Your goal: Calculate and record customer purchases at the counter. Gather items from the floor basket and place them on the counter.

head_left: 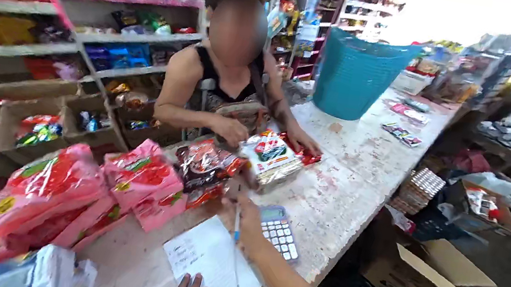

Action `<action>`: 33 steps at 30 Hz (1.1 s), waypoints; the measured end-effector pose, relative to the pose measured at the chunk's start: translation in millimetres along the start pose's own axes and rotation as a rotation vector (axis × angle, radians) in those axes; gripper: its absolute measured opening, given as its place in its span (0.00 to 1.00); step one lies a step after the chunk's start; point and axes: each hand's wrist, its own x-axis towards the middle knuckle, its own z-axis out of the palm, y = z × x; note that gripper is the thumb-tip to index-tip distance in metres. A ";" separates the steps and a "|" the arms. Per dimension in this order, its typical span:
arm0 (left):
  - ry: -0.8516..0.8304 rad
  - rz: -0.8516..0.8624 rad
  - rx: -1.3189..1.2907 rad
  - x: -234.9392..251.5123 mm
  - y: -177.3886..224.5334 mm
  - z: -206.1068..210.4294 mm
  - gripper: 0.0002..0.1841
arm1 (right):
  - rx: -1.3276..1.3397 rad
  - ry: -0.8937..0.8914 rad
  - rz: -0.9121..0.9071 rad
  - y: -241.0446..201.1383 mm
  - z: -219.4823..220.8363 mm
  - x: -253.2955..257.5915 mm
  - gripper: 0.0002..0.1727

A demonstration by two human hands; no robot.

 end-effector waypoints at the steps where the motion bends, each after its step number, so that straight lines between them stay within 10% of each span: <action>1: 0.016 -0.010 -0.003 -1.5 0.8 2.7 0.43 | 0.189 0.017 0.002 -4.8 5.3 -13.8 0.19; 8: 0.156 0.017 0.048 -0.5 -2.8 19.9 0.41 | 0.453 -0.340 0.392 -19.1 44.1 -61.1 0.20; 33: -0.024 -0.083 0.086 -8.8 15.0 5.3 0.45 | 0.221 -0.395 0.173 -13.7 70.4 -72.0 0.18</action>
